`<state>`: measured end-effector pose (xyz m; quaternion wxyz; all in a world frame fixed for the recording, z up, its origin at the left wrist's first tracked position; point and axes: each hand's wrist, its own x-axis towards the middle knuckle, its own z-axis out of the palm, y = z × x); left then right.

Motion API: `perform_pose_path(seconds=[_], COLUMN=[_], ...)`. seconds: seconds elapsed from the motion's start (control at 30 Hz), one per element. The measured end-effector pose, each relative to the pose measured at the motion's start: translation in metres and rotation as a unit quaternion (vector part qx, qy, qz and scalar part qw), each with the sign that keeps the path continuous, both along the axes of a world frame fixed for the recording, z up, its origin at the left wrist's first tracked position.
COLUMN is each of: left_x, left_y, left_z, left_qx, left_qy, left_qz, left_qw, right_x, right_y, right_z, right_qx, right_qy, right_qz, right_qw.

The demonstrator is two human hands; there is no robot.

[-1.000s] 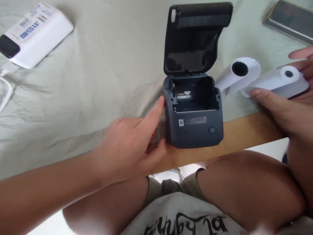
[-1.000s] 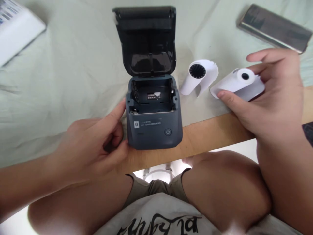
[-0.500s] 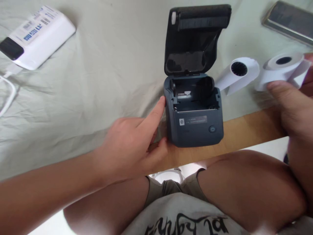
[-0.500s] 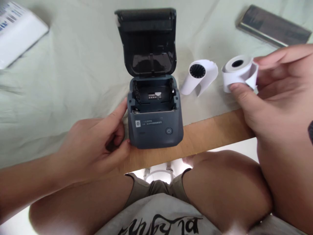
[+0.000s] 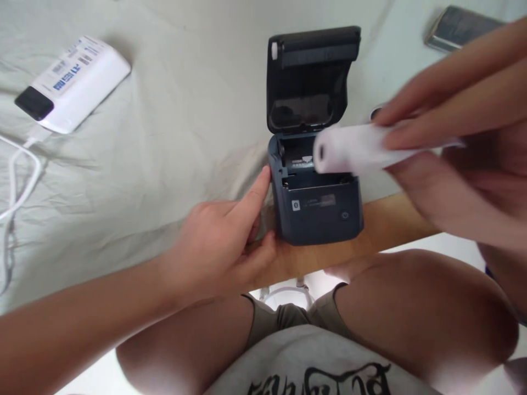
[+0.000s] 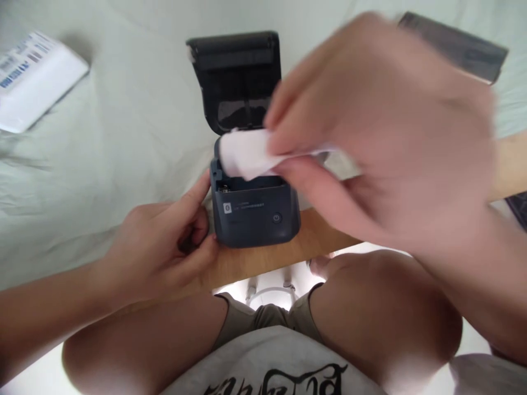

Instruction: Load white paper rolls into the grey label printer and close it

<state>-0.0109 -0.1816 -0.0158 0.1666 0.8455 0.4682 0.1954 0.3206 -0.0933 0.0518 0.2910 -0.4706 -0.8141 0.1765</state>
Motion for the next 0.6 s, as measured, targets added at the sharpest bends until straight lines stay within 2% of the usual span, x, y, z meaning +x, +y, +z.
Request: perform_pose_path(seconds=[0.03, 0.1, 0.2, 0.4, 0.5, 0.6], left_x=[0.0, 0.0, 0.002, 0.004, 0.003, 0.002], left_y=[0.0, 0.001, 0.0, 0.0, -0.001, -0.002], left_z=[0.0, 0.0, -0.001, 0.001, 0.002, 0.0], left_qx=[0.005, 0.009, 0.003, -0.041, -0.028, -0.012], left_qy=[-0.002, 0.0, 0.011, 0.042, 0.027, 0.01], left_qz=[-0.003, -0.006, 0.003, 0.019, 0.015, 0.003], left_qw=[1.0, 1.0, 1.0, 0.998, 0.999, 1.0], right_x=[-0.009, -0.022, -0.03, -0.023, -0.022, -0.023], right_y=[0.005, 0.016, 0.026, 0.016, 0.015, 0.016], right_z=[0.005, 0.009, 0.002, -0.009, -0.013, -0.016], right_qx=[0.041, 0.132, 0.179, 0.163, 0.165, 0.171], right_qy=[-0.066, -0.114, -0.108, -0.13, -0.128, -0.113], right_qz=[0.084, 0.137, 0.134, 0.116, 0.105, 0.13], right_qw=[0.993, 0.975, 0.969, 0.971, 0.972, 0.97])
